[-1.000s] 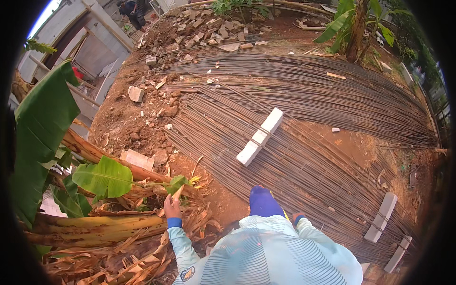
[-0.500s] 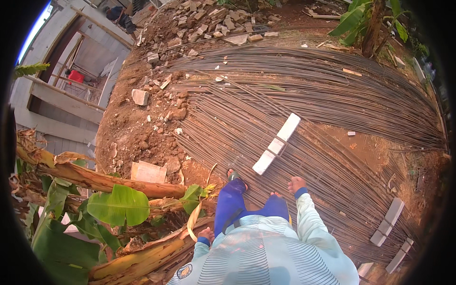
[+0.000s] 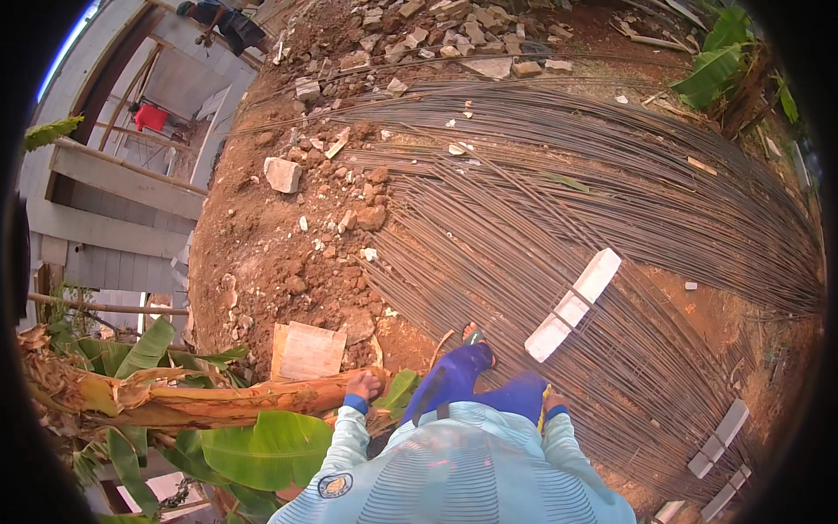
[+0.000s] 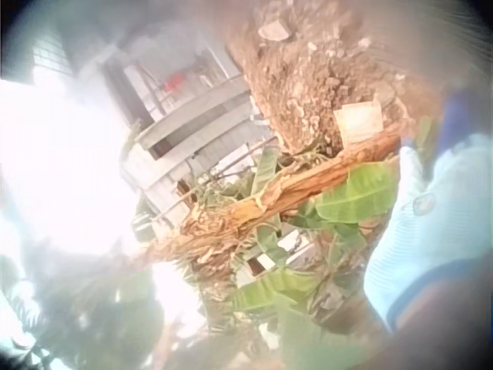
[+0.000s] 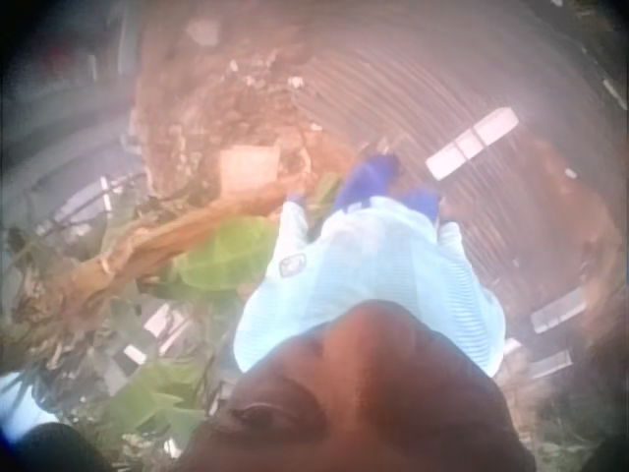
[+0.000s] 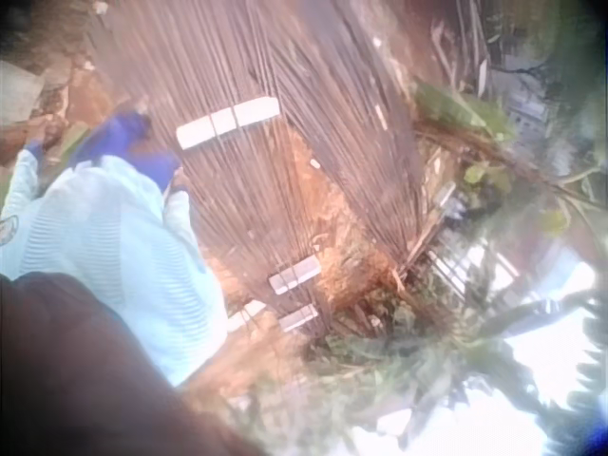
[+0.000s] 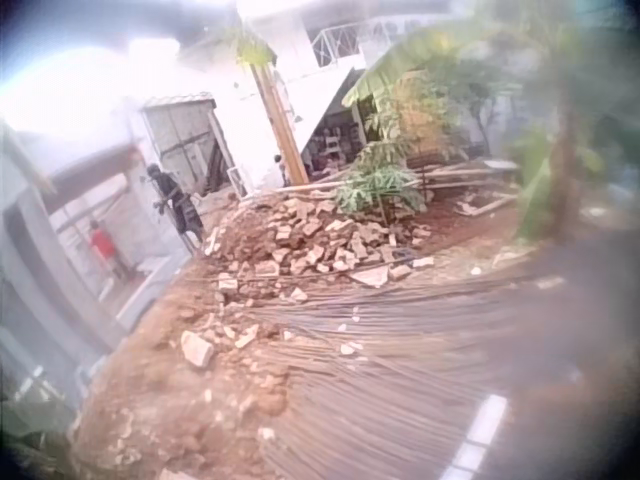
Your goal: The person walks through a construction yard, picks up a red bucket, and then retrieves a hammer. They pick up a small wooden board and hammer nails into it repeatedly, then place the board on a stack of planks.
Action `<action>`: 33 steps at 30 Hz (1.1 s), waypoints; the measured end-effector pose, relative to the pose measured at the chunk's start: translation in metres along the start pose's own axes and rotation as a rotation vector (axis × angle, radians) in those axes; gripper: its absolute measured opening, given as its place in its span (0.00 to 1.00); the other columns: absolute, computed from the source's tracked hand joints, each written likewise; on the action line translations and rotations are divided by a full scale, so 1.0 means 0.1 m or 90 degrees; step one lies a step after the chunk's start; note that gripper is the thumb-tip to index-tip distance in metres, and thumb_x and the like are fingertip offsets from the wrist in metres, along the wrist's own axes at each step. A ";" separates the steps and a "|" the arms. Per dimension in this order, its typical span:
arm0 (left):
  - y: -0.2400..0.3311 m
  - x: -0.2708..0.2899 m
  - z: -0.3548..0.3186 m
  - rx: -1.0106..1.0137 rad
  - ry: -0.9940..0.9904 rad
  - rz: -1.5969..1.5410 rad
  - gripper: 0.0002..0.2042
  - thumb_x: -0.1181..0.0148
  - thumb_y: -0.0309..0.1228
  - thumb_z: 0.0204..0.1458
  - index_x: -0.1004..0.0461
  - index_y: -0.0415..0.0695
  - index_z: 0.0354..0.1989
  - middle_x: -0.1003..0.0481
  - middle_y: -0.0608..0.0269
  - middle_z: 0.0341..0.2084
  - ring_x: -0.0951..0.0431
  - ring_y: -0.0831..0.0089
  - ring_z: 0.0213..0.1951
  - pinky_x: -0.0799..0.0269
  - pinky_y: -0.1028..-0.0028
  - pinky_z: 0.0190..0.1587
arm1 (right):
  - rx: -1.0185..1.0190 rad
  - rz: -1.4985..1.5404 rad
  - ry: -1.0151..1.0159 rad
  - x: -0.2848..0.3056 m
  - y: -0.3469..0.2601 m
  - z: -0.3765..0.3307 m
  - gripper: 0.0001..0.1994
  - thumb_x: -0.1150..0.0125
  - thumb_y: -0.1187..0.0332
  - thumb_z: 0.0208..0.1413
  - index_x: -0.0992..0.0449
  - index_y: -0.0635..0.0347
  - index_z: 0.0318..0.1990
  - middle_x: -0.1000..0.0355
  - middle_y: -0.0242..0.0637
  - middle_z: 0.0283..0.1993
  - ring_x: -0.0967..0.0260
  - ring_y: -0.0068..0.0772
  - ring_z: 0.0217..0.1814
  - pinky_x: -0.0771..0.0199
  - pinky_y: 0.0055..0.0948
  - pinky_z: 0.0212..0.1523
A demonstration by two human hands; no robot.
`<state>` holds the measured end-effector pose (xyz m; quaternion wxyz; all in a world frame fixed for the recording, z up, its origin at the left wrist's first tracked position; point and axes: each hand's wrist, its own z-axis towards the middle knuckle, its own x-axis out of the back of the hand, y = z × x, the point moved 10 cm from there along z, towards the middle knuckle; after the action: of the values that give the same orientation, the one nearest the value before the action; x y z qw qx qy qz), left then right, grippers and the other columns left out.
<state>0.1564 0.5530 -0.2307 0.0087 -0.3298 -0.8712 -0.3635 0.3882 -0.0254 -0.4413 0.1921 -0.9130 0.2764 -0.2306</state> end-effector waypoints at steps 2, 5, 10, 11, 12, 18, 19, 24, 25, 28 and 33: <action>0.55 0.15 0.35 -0.085 0.001 0.005 0.16 0.46 0.37 0.57 0.29 0.41 0.48 0.25 0.61 0.30 0.25 0.75 0.26 0.31 0.77 0.25 | 0.248 -0.463 0.106 -0.07 -1.21 0.01 0.13 0.52 0.61 0.55 0.26 0.60 0.40 0.27 0.43 0.25 0.29 0.38 0.21 0.30 0.38 0.18; 0.94 0.24 0.48 -0.102 0.037 -0.023 0.15 0.47 0.37 0.58 0.29 0.41 0.49 0.24 0.61 0.32 0.24 0.75 0.28 0.30 0.77 0.27 | -0.120 0.393 0.006 -0.08 -2.13 0.11 0.12 0.50 0.64 0.56 0.29 0.59 0.43 0.26 0.44 0.29 0.28 0.36 0.23 0.28 0.36 0.19; 0.45 0.28 0.67 0.005 0.005 -0.150 0.14 0.48 0.38 0.58 0.28 0.43 0.47 0.23 0.61 0.34 0.23 0.74 0.30 0.29 0.76 0.27 | -0.036 0.385 -0.004 0.17 -3.36 0.63 0.11 0.50 0.63 0.57 0.32 0.58 0.43 0.27 0.45 0.33 0.28 0.38 0.24 0.26 0.35 0.20; 0.30 0.29 0.65 0.043 0.020 -0.114 0.13 0.48 0.37 0.58 0.28 0.43 0.46 0.23 0.61 0.33 0.23 0.73 0.29 0.29 0.75 0.26 | -0.073 0.395 0.020 0.21 -3.45 0.71 0.10 0.51 0.63 0.57 0.32 0.58 0.42 0.27 0.44 0.32 0.29 0.38 0.23 0.26 0.36 0.20; 0.19 0.29 0.66 0.077 0.034 -0.079 0.13 0.48 0.37 0.58 0.28 0.43 0.45 0.23 0.61 0.31 0.23 0.72 0.28 0.29 0.74 0.26 | -0.085 0.382 0.030 0.24 -3.54 0.79 0.10 0.51 0.65 0.56 0.33 0.59 0.42 0.27 0.44 0.31 0.30 0.37 0.22 0.26 0.37 0.20; -1.07 0.53 0.44 0.352 0.268 -0.351 0.10 0.55 0.33 0.60 0.32 0.45 0.46 0.24 0.56 0.28 0.21 0.61 0.26 0.25 0.63 0.23 | 0.294 -0.809 -0.235 -0.39 -3.88 1.61 0.19 0.47 0.55 0.52 0.25 0.56 0.46 0.25 0.49 0.44 0.26 0.49 0.44 0.27 0.47 0.44; -1.12 0.47 0.46 0.375 0.281 -0.345 0.11 0.55 0.34 0.60 0.32 0.45 0.46 0.24 0.56 0.29 0.22 0.61 0.27 0.25 0.63 0.24 | 0.304 -0.801 -0.251 -0.34 -4.16 1.80 0.20 0.48 0.54 0.51 0.24 0.55 0.46 0.25 0.48 0.45 0.26 0.48 0.46 0.28 0.45 0.45; -0.22 -0.06 1.02 0.110 0.074 0.396 0.13 0.55 0.37 0.60 0.32 0.43 0.47 0.24 0.53 0.32 0.22 0.59 0.32 0.25 0.62 0.32 | 0.013 -0.212 -0.204 -0.22 -5.67 2.76 0.16 0.51 0.58 0.54 0.25 0.58 0.42 0.25 0.48 0.40 0.26 0.46 0.40 0.26 0.42 0.37; -0.02 -0.14 1.07 0.085 0.071 0.433 0.14 0.55 0.38 0.59 0.32 0.42 0.47 0.24 0.53 0.33 0.22 0.59 0.33 0.25 0.62 0.34 | -0.149 0.068 -0.137 -0.12 -5.85 2.94 0.14 0.52 0.62 0.56 0.25 0.60 0.40 0.25 0.49 0.36 0.25 0.47 0.34 0.24 0.43 0.31; 0.38 -0.22 1.33 0.028 0.072 0.467 0.16 0.54 0.40 0.59 0.32 0.41 0.48 0.25 0.51 0.35 0.22 0.58 0.36 0.25 0.61 0.38 | 0.041 0.113 -0.127 0.01 -7.35 3.34 0.12 0.50 0.64 0.56 0.32 0.56 0.46 0.27 0.51 0.36 0.28 0.45 0.25 0.26 0.43 0.22; 0.50 -0.03 1.72 0.186 0.164 0.041 0.18 0.55 0.43 0.59 0.30 0.41 0.47 0.24 0.49 0.36 0.23 0.57 0.39 0.25 0.60 0.43 | 0.153 0.186 -0.083 -0.03 -8.76 3.29 0.07 0.50 0.66 0.55 0.32 0.58 0.36 0.29 0.42 0.28 0.32 0.34 0.20 0.32 0.34 0.15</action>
<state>0.2263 0.6873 -0.3266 0.1797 -0.3031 -0.8955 -0.2719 0.9239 0.7271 -0.2929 0.3488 -0.8466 0.3634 -0.1719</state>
